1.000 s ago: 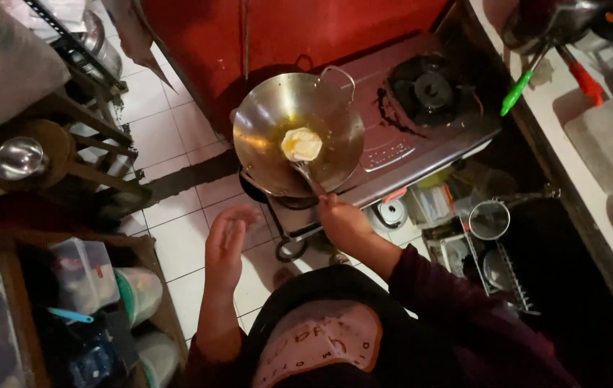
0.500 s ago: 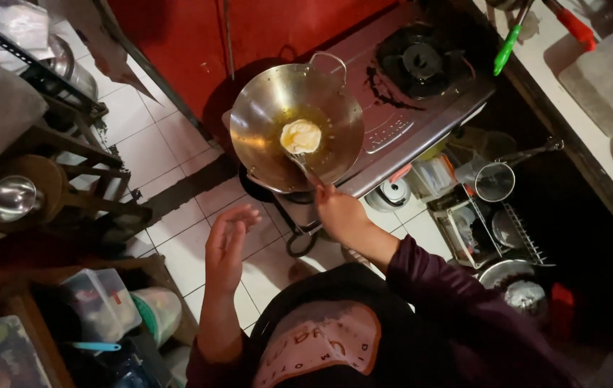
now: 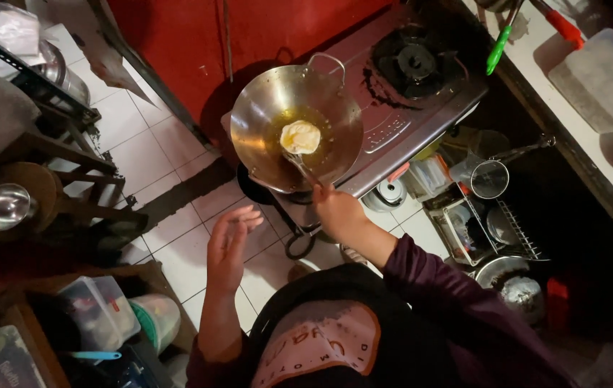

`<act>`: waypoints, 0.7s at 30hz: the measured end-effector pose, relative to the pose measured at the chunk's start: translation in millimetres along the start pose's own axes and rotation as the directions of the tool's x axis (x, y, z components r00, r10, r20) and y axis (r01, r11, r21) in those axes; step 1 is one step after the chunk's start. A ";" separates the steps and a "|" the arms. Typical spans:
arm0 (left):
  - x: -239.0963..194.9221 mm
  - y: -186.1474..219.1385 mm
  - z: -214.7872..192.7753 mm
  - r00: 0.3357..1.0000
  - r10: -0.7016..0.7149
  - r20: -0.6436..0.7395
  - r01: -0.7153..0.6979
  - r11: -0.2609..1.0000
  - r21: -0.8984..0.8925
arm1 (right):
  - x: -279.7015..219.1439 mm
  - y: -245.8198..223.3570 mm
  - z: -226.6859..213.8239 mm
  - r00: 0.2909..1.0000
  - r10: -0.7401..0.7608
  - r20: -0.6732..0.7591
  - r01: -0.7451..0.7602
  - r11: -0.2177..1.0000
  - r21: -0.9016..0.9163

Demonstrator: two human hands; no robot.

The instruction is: The person fries an egg in a wok on a gas stove. They use a slotted spatula to move and flip the egg in hot oil, adjusting the flame briefly. The egg cooks until the white is set and the yolk remains visible.

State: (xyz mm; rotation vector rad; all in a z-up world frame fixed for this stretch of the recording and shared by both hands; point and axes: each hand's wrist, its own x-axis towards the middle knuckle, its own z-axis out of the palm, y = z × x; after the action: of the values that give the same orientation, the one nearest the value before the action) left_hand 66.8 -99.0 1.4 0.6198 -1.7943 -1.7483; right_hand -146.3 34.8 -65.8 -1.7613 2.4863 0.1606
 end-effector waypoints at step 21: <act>-8.0 -1.2 4.8 1.000 0.027 -0.016 -0.027 1.000 -0.001 | 3.0 -7.3 -21.2 0.998 0.050 0.032 -0.049 0.997 -0.052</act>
State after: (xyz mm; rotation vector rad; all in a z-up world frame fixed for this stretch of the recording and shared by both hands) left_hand 69.4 -90.1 -0.4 0.6044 -1.7825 -1.7225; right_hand -140.6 26.7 -45.4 -1.7017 2.5252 0.2571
